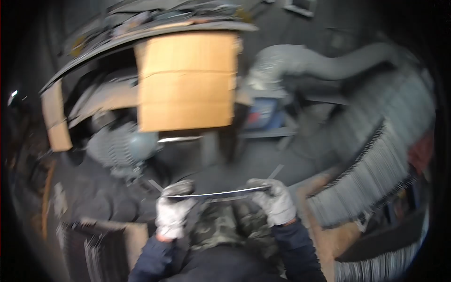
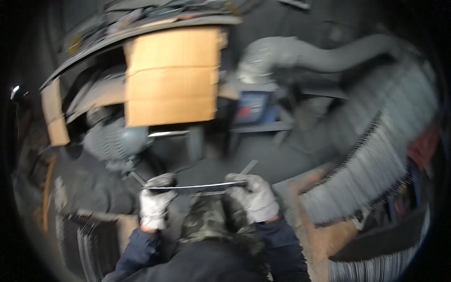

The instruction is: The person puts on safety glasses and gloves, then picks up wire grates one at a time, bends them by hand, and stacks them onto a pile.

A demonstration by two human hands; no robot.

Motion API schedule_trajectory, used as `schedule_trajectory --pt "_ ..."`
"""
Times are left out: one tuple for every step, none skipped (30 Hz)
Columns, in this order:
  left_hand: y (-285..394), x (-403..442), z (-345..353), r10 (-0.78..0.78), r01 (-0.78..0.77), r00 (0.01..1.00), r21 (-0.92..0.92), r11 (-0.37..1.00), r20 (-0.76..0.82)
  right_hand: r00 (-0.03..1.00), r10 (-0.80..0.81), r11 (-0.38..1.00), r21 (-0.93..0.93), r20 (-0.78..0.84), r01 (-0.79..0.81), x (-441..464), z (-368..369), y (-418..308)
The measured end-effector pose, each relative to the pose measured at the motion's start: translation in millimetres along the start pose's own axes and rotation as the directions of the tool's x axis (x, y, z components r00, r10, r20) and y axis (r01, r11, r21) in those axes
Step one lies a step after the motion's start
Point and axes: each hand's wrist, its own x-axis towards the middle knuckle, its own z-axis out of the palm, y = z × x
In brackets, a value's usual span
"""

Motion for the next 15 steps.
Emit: schedule_trajectory --pt "-12.1 1.5 6.7 0.048 -0.047 0.999 -0.117 0.992 0.0 0.999 -0.028 0.999 -0.035 -0.041 0.027 -6.4 -14.3 -17.4" --pt "-13.7 0.6 13.7 -0.016 0.011 1.0 -0.18 0.984 -0.023 0.996 -0.05 0.997 -0.066 -0.075 0.045 -13.3 -31.9 -31.8" --pt "-27.3 3.1 15.7 0.04 -0.052 0.998 -0.274 0.96 -0.05 0.932 -0.341 0.918 -0.256 -0.125 0.302 -21.6 -60.0 -47.5" --pt "-27.9 9.5 20.9 0.064 -0.077 0.996 -0.276 0.958 -0.055 0.836 -0.51 0.817 -0.416 -0.201 0.398 -32.0 -78.9 -69.2" --pt "-30.5 13.1 23.4 0.008 -0.028 0.998 -0.302 0.953 -0.066 0.689 -0.671 0.687 -0.579 -0.273 0.44 -38.8 -95.3 -95.4" --pt "-34.4 14.1 26.4 -0.051 0.022 0.995 -0.32 0.947 -0.082 0.508 -0.806 0.54 -0.727 -0.303 0.423 -45.4 -107.1 -121.4" --pt "-39.6 13.3 29.7 -0.061 0.039 0.996 -0.311 0.949 -0.06 0.326 -0.901 0.399 -0.844 -0.287 0.359 -49.7 -117.3 -147.8" --pt "-44.8 12.0 31.6 -0.069 0.052 0.997 -0.3 0.953 -0.044 0.168 -0.96 0.264 -0.93 -0.226 0.255 -52.7 -129.8 -175.5" --pt "-49.3 10.2 33.5 -0.075 0.062 0.997 -0.287 0.956 -0.033 0.055 -0.985 0.171 -0.972 -0.164 0.164 -53.6 -141.6 -200.6" --pt "-52.7 8.1 35.9 -0.088 0.082 0.996 -0.295 0.952 -0.006 0.122 -0.989 -0.122 -0.93 0.084 -0.346 -60.4 -153.1 -226.5" --pt "-55.6 4.9 37.8 -0.101 0.103 0.995 -0.301 0.948 0.02 0.131 -0.97 -0.242 -0.878 0.206 -0.412 -57.2 -178.0 -241.6" --pt "-58.5 1.9 38.2 -0.115 0.124 0.992 -0.303 0.945 0.047 0.212 -0.935 -0.355 -0.777 0.286 -0.52 -57.5 -187.2 -252.1" --pt "-66.6 0.2 38.7 -0.118 0.123 0.992 -0.281 0.952 0.037 0.332 -0.92 -0.38 -0.674 0.206 -0.634 -58.6 -199.3 -257.8" --pt "-69.3 -2.6 38.5 -0.127 0.136 0.991 -0.296 0.945 0.049 0.431 -0.896 -0.412 -0.553 0.103 -0.725 -57.1 -212.4 -258.8" --pt "-70.9 -5.5 39.2 -0.137 0.149 0.989 -0.31 0.939 0.061 0.49 -0.872 -0.445 -0.452 0.019 -0.773 -52.0 -224.2 -257.4"
